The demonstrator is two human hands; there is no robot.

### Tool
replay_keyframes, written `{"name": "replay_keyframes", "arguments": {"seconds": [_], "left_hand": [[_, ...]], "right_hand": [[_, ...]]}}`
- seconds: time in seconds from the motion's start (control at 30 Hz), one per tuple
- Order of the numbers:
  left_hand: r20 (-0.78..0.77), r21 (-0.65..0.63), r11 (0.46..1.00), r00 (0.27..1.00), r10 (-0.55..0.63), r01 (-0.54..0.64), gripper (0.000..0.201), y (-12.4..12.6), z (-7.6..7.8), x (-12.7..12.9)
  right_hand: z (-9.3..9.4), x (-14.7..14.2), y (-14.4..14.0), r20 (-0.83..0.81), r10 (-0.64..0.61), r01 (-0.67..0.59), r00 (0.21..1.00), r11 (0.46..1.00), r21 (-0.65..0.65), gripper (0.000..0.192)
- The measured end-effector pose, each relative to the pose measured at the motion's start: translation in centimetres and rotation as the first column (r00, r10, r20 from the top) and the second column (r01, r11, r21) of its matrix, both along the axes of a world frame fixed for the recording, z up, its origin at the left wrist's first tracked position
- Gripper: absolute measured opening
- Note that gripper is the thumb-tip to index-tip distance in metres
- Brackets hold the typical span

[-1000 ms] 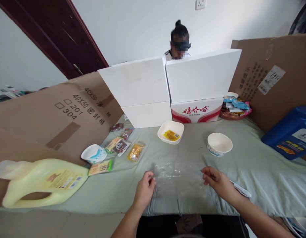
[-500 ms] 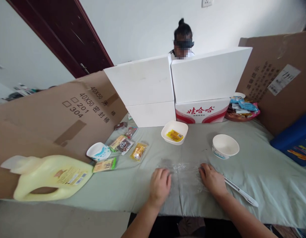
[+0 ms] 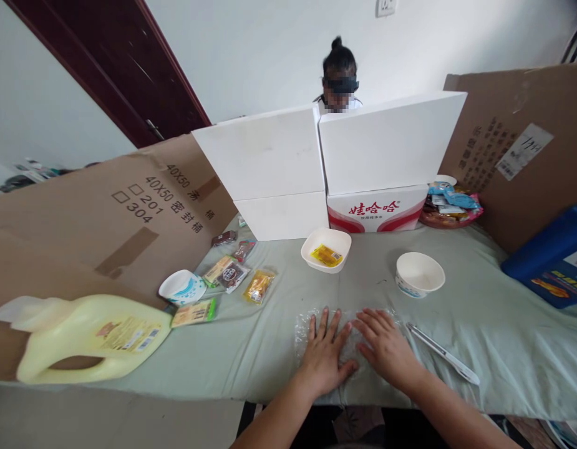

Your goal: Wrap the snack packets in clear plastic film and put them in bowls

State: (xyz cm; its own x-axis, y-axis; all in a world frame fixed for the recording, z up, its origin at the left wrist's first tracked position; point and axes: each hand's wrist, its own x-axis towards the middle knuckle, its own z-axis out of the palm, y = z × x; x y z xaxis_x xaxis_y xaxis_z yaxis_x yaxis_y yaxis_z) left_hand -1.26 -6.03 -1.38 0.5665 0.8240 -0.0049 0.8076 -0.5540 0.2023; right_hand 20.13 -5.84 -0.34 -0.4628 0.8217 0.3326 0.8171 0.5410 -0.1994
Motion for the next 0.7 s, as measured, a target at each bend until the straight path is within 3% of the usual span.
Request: {"name": "replay_keyframes", "arguments": {"seconds": [0.07,0.2,0.3,0.4,0.47,0.57,0.7], "left_hand": [[-0.007,0.012,1.000,1.000,0.002,-0.001,0.080,0.1,-0.1,-0.5],[-0.045,0.075,0.993,0.995,0.093,-0.090,0.094,0.3,-0.9,-4.2],[-0.027,0.155,0.974,0.984,0.173,-0.167,0.088,-0.2,-0.9,-8.1],[0.072,0.184,0.976,0.992,0.106,-0.118,0.075,-1.8,0.0,-10.4],[0.150,0.148,0.989,0.989,0.004,-0.026,0.057,-3.0,0.8,-10.7],[0.249,0.097,0.993,0.965,-0.088,0.066,0.027,-4.2,1.6,-10.1],[0.337,0.108,0.992,0.937,-0.093,0.060,0.021,-4.2,1.6,-9.9]], "right_hand": [[-1.5,-0.7,-0.2,0.040,0.087,-0.084,0.995,0.995,-0.058,0.054],[-3.9,1.4,-0.6,0.087,0.032,-0.021,0.996,0.992,-0.128,0.073],[-4.0,4.2,-1.8,0.054,-0.011,0.018,0.998,0.991,-0.129,0.074],[-2.8,6.2,-3.5,0.002,0.074,-0.072,0.997,0.980,-0.188,0.077],[-2.0,6.8,-4.6,-0.037,0.145,-0.150,0.989,0.956,-0.251,0.067],[-1.2,6.8,-5.5,-0.100,0.175,-0.196,0.980,0.943,-0.268,0.034],[-0.9,6.5,-5.9,-0.155,0.163,-0.193,0.974,0.959,-0.207,0.024]]}}
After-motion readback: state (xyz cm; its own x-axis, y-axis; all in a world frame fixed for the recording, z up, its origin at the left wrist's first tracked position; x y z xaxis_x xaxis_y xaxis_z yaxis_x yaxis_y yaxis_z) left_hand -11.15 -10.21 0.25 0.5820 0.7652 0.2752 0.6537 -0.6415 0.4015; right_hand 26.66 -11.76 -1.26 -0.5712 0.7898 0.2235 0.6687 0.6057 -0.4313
